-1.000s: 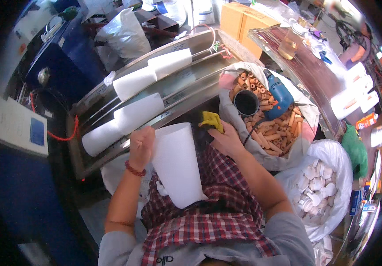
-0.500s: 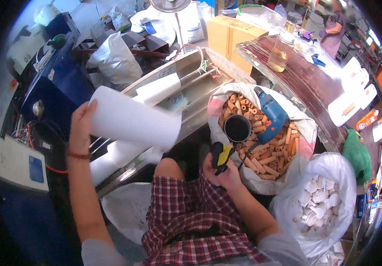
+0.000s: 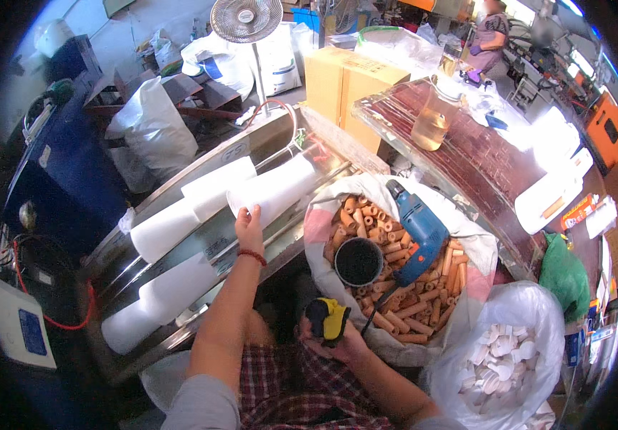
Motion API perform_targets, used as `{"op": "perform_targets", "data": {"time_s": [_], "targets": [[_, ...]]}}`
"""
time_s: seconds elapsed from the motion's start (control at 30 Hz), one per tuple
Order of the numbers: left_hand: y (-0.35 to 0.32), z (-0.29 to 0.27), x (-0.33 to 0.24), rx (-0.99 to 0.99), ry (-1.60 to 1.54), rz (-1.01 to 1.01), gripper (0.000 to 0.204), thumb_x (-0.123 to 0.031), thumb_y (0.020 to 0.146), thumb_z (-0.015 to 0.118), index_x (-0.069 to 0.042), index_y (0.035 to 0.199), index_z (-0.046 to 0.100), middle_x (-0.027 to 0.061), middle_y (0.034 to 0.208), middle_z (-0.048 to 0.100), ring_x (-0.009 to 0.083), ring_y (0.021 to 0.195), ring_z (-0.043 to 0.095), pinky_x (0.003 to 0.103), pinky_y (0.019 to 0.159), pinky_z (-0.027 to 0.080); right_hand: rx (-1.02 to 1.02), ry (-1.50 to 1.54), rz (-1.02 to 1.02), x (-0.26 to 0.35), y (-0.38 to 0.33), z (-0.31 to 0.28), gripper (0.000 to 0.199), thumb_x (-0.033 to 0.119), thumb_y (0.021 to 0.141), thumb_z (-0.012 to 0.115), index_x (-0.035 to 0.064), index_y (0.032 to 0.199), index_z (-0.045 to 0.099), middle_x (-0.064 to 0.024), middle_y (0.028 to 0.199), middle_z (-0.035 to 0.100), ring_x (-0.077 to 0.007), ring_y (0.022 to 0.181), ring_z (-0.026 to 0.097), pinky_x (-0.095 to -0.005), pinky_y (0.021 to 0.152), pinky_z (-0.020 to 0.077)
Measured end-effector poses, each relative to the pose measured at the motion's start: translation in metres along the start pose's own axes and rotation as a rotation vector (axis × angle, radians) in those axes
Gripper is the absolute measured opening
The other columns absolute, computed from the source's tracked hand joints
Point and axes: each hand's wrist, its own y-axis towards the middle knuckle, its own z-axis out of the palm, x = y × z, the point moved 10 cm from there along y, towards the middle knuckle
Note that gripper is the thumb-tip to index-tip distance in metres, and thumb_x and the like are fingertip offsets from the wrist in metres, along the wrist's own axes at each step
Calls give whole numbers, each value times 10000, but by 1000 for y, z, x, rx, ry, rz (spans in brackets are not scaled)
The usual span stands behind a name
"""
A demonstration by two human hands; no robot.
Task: The person assembles white pitchers by drilling holes into them, attaching wooden handles, and wiping them with a cloth.
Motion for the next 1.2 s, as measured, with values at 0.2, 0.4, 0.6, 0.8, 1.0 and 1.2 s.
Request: {"op": "perform_targets", "data": {"time_s": [0.2,0.4,0.6,0.8,1.0,1.2], "targets": [[8,5,33,138,91,-5,159,-103,901,569,12,1011,576,27,932,622,92,837,557,249,774,437,-8,104,22,4,2,15,552,309,835,662,27,1246,425,-170,1153,551,-294,1055,565,-431,917,464],[-2,-8,99,437,318,-225,307,-109,853,627,53,1106,560,75,988,651,148,896,608,274,809,470,-7,8,45,-1,10,13,520,309,857,631,17,1240,434,-166,1123,571,-280,1022,583,-424,916,464],[-17,-21,14,277,454,-8,575,-225,845,659,57,1266,389,184,1209,494,218,895,609,307,735,508,-412,-188,-82,14,25,13,461,196,882,576,2,1265,408,-172,1206,523,-298,1099,518,-394,948,434],[-126,-41,-119,506,96,-300,653,-470,905,510,-78,1379,293,86,1229,486,213,1081,511,332,938,422,-24,-1526,-415,-3,133,121,641,114,791,593,-9,1355,313,-194,1424,284,-374,1314,274,-452,1083,226],[-61,-211,-165,-59,-7,-130,369,-361,920,527,-69,1137,469,76,1025,578,176,915,588,346,797,504,226,-1719,-384,-92,155,178,676,156,856,615,9,1406,251,-191,1476,208,-341,1360,229,-438,1079,250],[23,-388,-194,-274,734,61,690,110,656,691,-62,1269,424,121,1283,449,219,1163,474,334,996,402,108,-1363,-143,-114,183,93,567,50,865,593,68,1375,345,-113,1405,347,-247,1261,391,-351,914,435]]}}
